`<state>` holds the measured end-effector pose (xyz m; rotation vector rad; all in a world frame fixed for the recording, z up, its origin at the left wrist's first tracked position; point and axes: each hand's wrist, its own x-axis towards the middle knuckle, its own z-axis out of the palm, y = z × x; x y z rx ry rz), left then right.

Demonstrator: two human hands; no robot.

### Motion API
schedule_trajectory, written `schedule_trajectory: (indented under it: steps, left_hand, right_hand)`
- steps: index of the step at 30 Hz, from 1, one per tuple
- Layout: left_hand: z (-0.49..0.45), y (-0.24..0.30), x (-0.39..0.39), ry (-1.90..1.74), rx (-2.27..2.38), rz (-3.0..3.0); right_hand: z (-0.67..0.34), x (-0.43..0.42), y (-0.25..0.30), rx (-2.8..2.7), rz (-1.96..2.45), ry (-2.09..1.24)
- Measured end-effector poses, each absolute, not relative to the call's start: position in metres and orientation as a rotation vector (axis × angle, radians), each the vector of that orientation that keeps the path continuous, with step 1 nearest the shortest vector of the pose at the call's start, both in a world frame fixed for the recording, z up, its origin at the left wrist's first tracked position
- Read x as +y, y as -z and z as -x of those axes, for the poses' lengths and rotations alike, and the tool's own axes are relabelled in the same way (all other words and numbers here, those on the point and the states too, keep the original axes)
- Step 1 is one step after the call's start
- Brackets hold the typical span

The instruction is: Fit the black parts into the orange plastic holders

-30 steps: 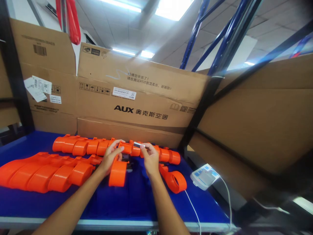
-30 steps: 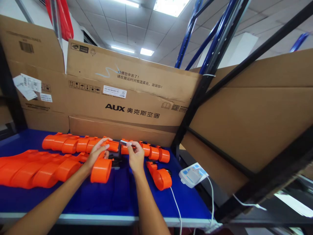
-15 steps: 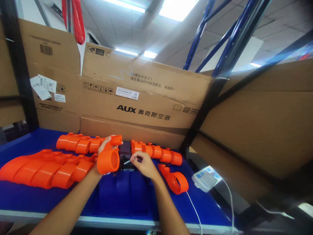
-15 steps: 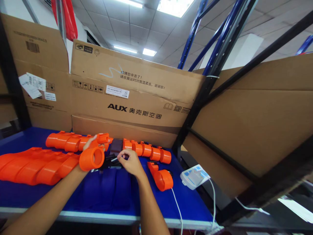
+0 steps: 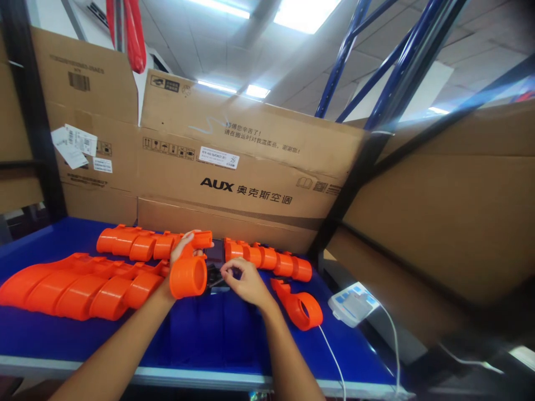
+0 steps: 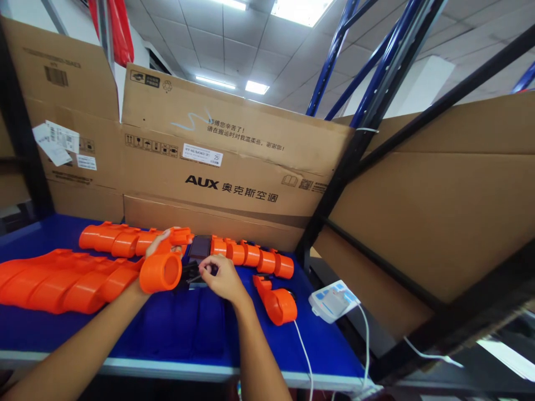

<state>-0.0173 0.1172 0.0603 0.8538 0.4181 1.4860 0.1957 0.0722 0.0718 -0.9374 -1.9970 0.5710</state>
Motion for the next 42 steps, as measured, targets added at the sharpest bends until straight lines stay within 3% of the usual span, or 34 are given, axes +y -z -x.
schedule_trajectory:
  steps: [6, 12, 19, 25, 32, 42]
  left_hand:
    - [0.007, -0.061, 0.108, -1.564, 0.466, -0.819]
    - [-0.003, -0.057, 0.106, -1.875, 0.763, -0.888]
    - [-0.007, -0.052, 0.105, -1.803, 0.796, -1.044]
    - [-0.007, -0.055, 0.102, -1.658, 0.757, -1.126]
    - [-0.004, -0.060, 0.098, -1.610, 0.657, -1.139]
    - [-0.002, -0.059, 0.099, -1.633, 0.668, -1.114]
  right_hand:
    - [-0.196, 0.074, -0.070, -1.855, 0.974, -0.529]
    - [-0.194, 0.059, -0.083, -1.887, 0.811, -0.417]
    - [-0.188, 0.050, -0.083, -1.868, 0.845, -0.198]
    - [-0.226, 0.035, -0.110, -1.660, 1.218, -0.008]
    - [-0.258, 0.000, -0.118, -1.692, 2.145, 0.223]
    - [-0.246, -0.002, -0.088, -1.792, 2.117, 0.263]
